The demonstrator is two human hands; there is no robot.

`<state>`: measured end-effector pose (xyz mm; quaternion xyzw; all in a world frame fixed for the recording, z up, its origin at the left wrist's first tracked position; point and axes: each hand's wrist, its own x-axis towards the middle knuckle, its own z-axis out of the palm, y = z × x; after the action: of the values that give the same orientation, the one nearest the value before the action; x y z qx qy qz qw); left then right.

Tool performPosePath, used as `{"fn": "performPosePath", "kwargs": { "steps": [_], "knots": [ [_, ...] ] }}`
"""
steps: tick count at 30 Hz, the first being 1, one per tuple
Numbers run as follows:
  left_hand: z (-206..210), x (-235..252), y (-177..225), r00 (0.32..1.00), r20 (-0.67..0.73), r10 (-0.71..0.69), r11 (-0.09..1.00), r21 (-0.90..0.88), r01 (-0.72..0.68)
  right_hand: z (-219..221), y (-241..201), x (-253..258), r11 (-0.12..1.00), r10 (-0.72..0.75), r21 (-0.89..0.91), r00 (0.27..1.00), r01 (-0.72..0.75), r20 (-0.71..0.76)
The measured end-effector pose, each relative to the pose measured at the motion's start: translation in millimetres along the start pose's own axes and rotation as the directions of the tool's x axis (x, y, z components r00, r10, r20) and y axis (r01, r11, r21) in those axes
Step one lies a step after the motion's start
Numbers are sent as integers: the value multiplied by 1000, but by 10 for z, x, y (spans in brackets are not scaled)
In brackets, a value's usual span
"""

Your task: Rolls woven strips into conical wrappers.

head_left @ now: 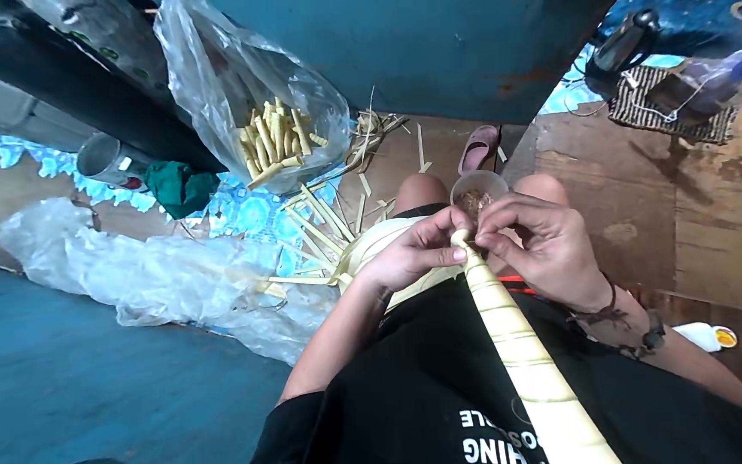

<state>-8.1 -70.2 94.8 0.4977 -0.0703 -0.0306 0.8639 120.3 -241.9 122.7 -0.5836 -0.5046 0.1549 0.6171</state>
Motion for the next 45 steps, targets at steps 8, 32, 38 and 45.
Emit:
{"fn": "performPosePath", "kwargs": {
  "steps": [8, 32, 38, 45],
  "knots": [
    [54, 12, -27, 998, -42, -52, 994, 92, 55, 30, 86, -69, 997, 65, 43, 998, -65, 8],
    [-159, -48, -49, 995, -96, 22, 990, -140, -35, -177, -11, 73, 937, -143, -328, 989, 119, -49],
    [-138, -25, -58, 998, -27, 52, 989, -140, -56, -61, -73, 82, 990, 0, 141, 999, 4, -33],
    [-108, -28, -40, 996, -58, 65, 992, -102, -71, 120, 32, 80, 971, 23, 241, 999, -15, -31]
  ]
}}
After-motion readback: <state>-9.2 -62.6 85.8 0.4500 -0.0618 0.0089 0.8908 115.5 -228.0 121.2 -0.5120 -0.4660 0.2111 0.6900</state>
